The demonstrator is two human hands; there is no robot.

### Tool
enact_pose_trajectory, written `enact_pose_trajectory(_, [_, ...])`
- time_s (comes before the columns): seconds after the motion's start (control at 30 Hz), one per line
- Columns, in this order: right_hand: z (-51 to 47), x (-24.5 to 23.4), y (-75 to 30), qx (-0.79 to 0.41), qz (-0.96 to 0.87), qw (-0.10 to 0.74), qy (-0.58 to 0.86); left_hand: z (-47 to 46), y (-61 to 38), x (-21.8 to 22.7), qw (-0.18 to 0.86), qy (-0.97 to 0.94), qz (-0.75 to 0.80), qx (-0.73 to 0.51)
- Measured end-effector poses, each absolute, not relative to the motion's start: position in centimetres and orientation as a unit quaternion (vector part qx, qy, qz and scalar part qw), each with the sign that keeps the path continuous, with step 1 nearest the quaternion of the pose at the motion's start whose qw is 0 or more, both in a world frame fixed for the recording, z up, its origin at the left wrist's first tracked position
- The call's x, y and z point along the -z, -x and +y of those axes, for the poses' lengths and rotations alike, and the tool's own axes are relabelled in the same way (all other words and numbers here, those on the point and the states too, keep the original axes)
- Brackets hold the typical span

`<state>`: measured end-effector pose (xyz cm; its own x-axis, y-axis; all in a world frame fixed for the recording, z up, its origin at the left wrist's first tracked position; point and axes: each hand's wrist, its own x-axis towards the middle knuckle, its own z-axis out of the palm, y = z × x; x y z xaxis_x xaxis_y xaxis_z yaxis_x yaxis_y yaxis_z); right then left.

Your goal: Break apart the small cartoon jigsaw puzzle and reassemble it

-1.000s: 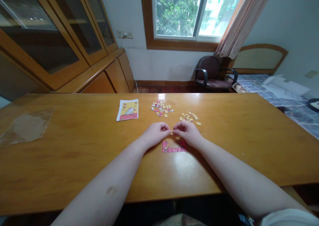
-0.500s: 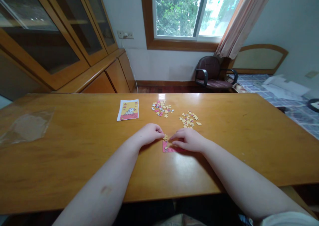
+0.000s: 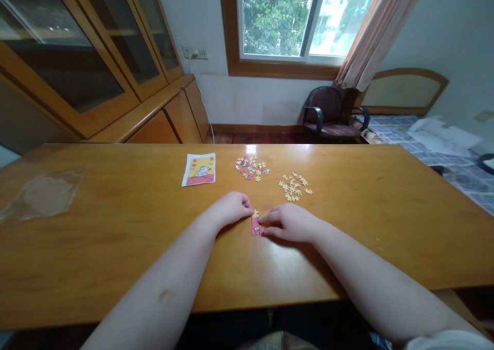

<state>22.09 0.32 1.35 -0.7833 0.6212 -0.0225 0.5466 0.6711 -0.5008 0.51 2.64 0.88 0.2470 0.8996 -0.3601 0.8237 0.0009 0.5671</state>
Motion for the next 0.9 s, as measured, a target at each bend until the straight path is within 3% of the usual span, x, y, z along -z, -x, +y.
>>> enact_pose_trajectory(0.5, [0.9,-2.0,-22.5,-0.239,-0.913,0.068,0.324,2.3,-0.8,-1.5,0.300,-0.740,0.601,-0.043])
enact_pose_trajectory(0.7, [3.5,-2.1,-25.0,-0.100,-0.814,0.054,0.569,2.2,-0.8,-1.7,0.298,-0.746,0.593,-0.052])
enact_pose_trajectory(0.9, [6.2,-1.9,-28.7,-0.047,-0.680,0.053,0.730,2.1,-0.8,-1.7,0.294,-0.752,0.589,-0.040])
